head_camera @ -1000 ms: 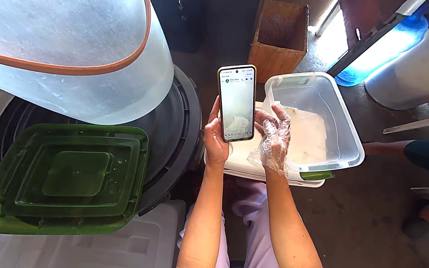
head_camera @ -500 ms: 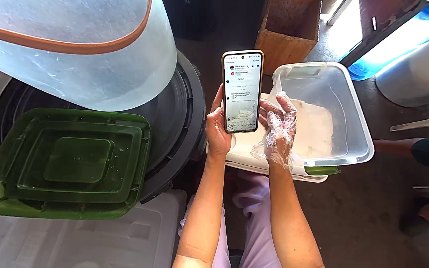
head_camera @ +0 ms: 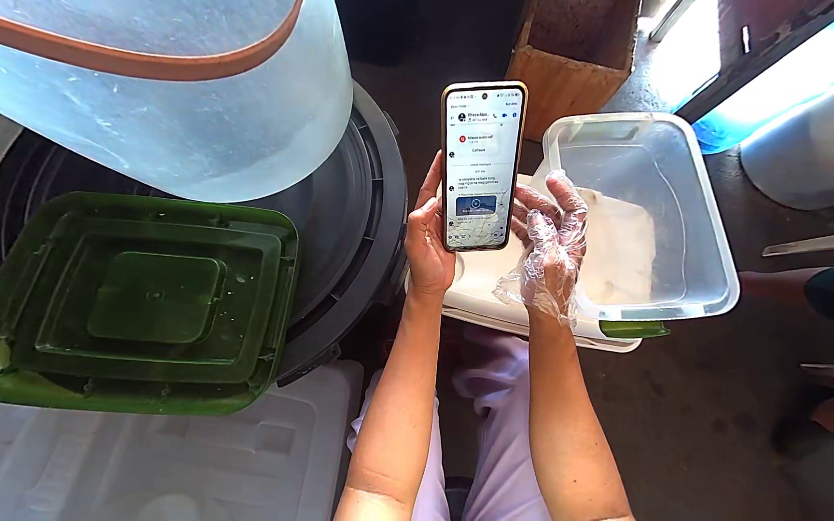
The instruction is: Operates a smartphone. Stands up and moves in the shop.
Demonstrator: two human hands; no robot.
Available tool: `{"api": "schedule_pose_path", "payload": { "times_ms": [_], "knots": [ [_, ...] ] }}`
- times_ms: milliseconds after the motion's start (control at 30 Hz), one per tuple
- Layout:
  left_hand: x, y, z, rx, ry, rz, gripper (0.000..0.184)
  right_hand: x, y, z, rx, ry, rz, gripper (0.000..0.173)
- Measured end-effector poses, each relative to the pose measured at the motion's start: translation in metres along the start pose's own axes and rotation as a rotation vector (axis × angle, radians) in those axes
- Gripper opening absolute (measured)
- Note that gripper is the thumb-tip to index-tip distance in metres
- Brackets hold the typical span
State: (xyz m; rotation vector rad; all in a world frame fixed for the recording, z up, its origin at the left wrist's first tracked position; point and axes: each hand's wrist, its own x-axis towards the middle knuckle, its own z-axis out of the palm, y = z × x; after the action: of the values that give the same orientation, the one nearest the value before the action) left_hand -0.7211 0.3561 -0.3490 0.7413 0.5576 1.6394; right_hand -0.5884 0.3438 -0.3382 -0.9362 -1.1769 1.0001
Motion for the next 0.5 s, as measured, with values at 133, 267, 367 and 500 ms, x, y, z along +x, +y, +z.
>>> {"api": "schedule_pose_path", "payload": {
  "times_ms": [133, 267, 367, 500],
  "knots": [
    [0.0, 0.0001, 0.0003, 0.007, 0.007, -0.004, 0.062, 0.0, -0.0017, 0.0004, -0.001, 0.007, 0.014, 0.044],
    [-0.0002, 0.0, 0.0006, 0.0, 0.006, 0.001, 0.062, 0.0001, -0.0028, 0.0006, -0.012, 0.008, 0.021, 0.044],
    [-0.0002, 0.0, 0.0001, 0.004, 0.002, 0.006, 0.061, 0.0001, -0.0033, 0.0013, 0.0, 0.016, 0.031, 0.044],
    [-0.0001, 0.0005, 0.0005, -0.005, 0.008, 0.001, 0.061, 0.0, -0.0022, 0.0007, -0.005, 0.005, 0.021, 0.045]
  ]
}}
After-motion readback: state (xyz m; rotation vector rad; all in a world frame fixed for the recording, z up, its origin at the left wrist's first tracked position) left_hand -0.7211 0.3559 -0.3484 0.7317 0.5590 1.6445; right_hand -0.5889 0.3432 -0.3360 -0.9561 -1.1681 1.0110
